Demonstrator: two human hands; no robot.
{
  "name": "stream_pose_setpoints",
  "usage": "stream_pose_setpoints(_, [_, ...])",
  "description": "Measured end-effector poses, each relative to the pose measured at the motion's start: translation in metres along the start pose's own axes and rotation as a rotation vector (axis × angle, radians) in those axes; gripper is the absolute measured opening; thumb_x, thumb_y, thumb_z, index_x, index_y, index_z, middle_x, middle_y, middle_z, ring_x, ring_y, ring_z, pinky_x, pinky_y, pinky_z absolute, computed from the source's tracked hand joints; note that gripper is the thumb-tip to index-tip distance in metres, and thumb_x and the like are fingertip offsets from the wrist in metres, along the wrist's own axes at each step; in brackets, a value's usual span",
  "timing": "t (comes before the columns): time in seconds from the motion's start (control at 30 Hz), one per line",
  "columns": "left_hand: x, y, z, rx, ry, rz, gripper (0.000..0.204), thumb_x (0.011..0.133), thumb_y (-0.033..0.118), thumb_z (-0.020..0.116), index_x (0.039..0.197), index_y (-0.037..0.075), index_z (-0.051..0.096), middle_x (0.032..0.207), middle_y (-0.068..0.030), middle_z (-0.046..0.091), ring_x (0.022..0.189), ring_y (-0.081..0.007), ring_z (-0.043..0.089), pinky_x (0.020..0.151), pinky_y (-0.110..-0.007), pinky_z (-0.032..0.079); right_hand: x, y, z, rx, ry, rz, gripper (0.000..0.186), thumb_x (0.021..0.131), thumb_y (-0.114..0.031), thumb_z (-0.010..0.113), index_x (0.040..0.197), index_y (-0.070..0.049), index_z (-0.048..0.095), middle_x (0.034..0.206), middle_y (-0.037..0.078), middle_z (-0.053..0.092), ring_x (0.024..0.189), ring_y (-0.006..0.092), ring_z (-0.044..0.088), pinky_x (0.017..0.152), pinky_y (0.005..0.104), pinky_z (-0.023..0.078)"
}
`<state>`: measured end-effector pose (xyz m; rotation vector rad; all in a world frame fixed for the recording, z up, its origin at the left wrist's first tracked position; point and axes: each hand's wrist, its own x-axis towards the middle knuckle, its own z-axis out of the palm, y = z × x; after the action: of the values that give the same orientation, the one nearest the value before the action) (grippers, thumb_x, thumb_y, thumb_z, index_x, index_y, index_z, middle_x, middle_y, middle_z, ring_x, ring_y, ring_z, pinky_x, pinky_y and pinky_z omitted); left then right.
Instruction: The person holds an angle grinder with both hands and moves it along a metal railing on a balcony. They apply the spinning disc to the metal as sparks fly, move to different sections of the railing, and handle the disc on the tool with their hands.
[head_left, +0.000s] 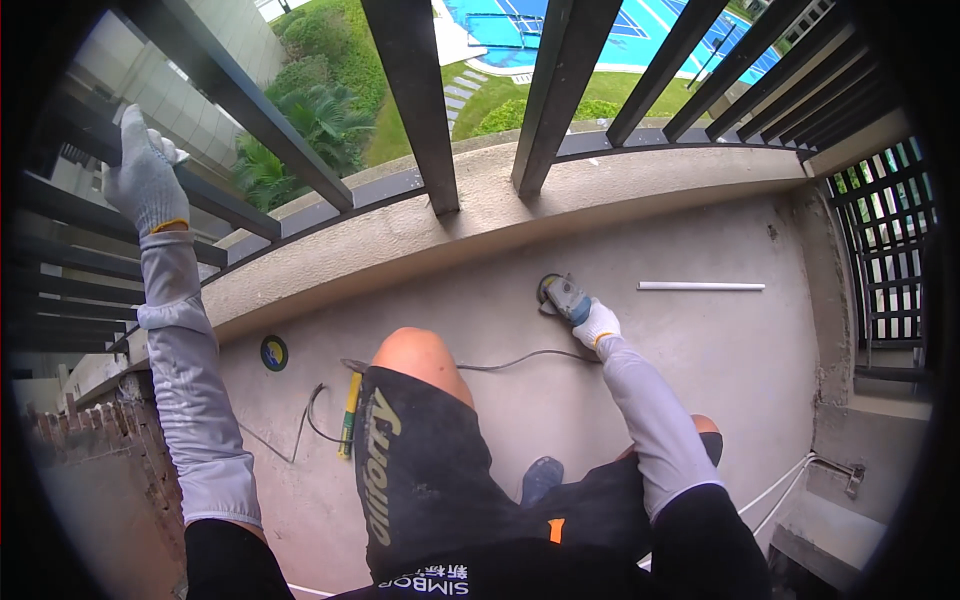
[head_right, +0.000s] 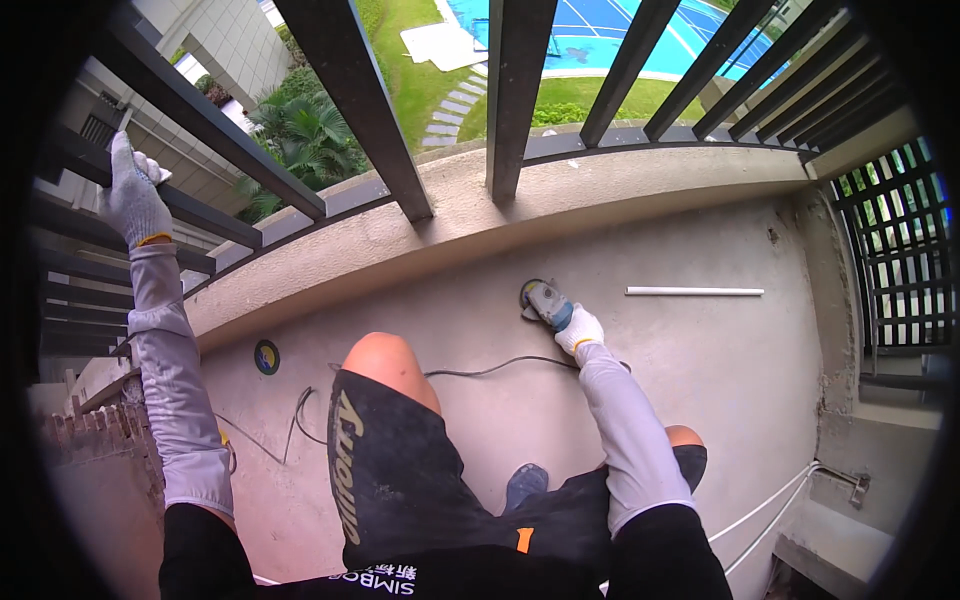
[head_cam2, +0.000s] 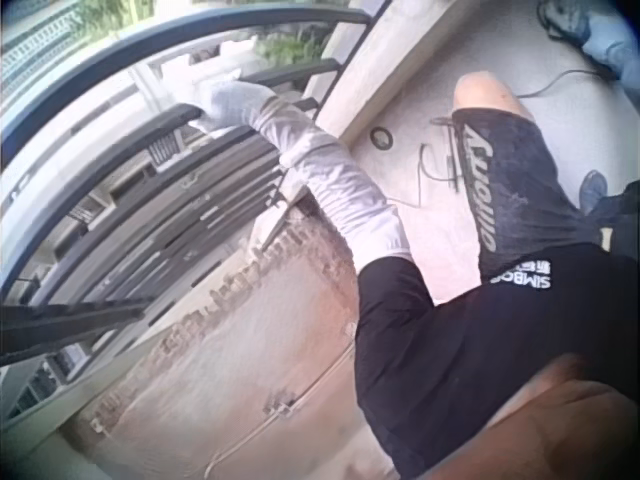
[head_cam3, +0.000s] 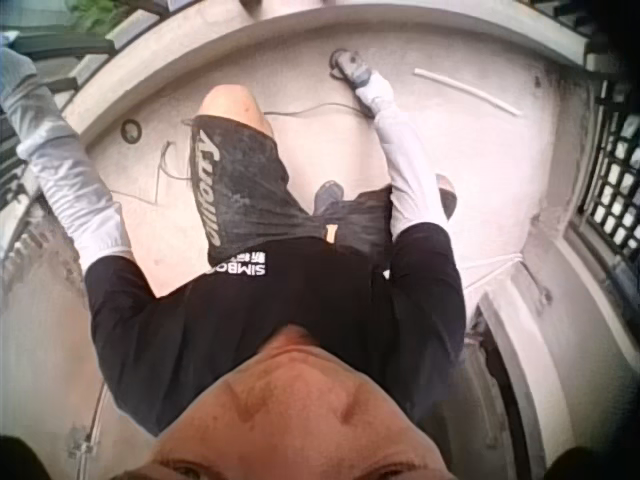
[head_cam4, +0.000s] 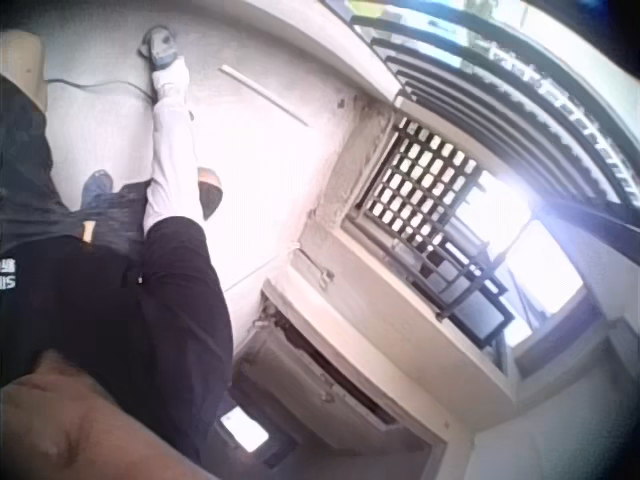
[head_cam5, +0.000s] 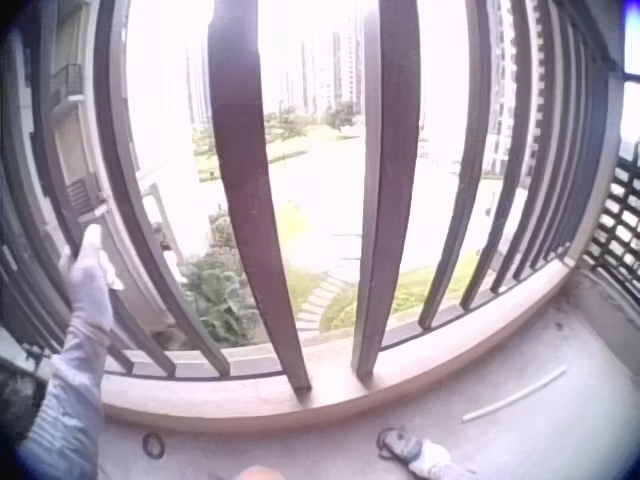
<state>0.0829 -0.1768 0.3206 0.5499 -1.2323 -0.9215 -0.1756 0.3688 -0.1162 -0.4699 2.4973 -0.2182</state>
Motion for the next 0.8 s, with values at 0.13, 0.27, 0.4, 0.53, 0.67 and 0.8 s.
stream_pose_setpoints(0.13, [0.008,-0.013,-0.011,-0.024,-0.014,0.146,0.019,0.104,0.015,0.078,0.090,0.002,0.075,0.065,-0.0001,0.063,0.050,-0.0086,0.055,0.045,-0.026,0.042,-0.043,-0.034,0.012,0.216,0.062,0.099,0.053,0.074,-0.023,0.084,0.122,-0.006,0.071,0.120,0.022,0.079,0.119,0.0403,0.075,0.107,0.0431,0.058])
stream_pose_setpoints(0.27, [0.001,-0.020,-0.006,-0.003,-0.025,0.144,0.015,0.108,0.013,0.074,0.099,0.002,0.077,0.065,0.0006,0.060,0.052,-0.0084,0.055,0.049,-0.027,0.046,-0.077,-0.029,0.009,0.456,0.085,0.066,0.062,0.069,-0.028,0.089,0.122,-0.001,0.071,0.119,0.021,0.079,0.115,0.0351,0.076,0.105,0.0400,0.059])
stream_pose_setpoints(0.4, [-0.005,-0.014,-0.008,0.048,0.017,0.090,0.015,0.108,0.015,0.075,0.102,0.002,0.077,0.065,0.0015,0.061,0.053,-0.0076,0.056,0.049,-0.026,0.046,-0.120,-0.082,-0.069,0.354,0.024,0.012,0.056,0.074,-0.029,0.086,0.121,0.000,0.072,0.115,0.022,0.079,0.113,0.0372,0.076,0.103,0.0416,0.059])
stream_pose_setpoints(0.53, [0.000,-0.013,-0.012,0.052,0.019,0.116,0.022,0.106,0.022,0.078,0.096,0.002,0.074,0.067,-0.0014,0.067,0.052,-0.0085,0.061,0.045,-0.025,0.047,-0.160,-0.113,-0.136,0.375,0.094,-0.130,0.056,0.076,-0.030,0.085,0.122,0.000,0.070,0.116,0.023,0.077,0.112,0.0395,0.075,0.102,0.0425,0.058])
stream_pose_setpoints(0.67, [0.005,-0.009,-0.021,0.100,-0.025,0.140,0.025,0.107,0.024,0.077,0.099,0.002,0.070,0.068,-0.0023,0.066,0.052,-0.0110,0.062,0.045,-0.027,0.049,-0.213,-0.140,-0.193,0.542,0.004,-0.264,0.061,0.082,-0.036,0.089,0.128,-0.001,0.069,0.117,0.015,0.077,0.107,0.0276,0.073,0.101,0.0389,0.058])
stream_pose_setpoints(0.8, [-0.039,0.002,-0.026,0.550,0.062,0.205,0.067,0.108,0.032,0.076,0.148,-0.005,0.038,0.129,-0.0168,0.061,0.113,-0.0223,0.063,0.101,-0.037,0.053,-0.240,-0.140,-0.198,1.136,-0.219,-0.225,0.061,0.110,-0.057,0.057,0.136,-0.003,0.067,0.111,0.008,0.075,0.096,0.0178,0.071,0.092,0.0349,0.060])
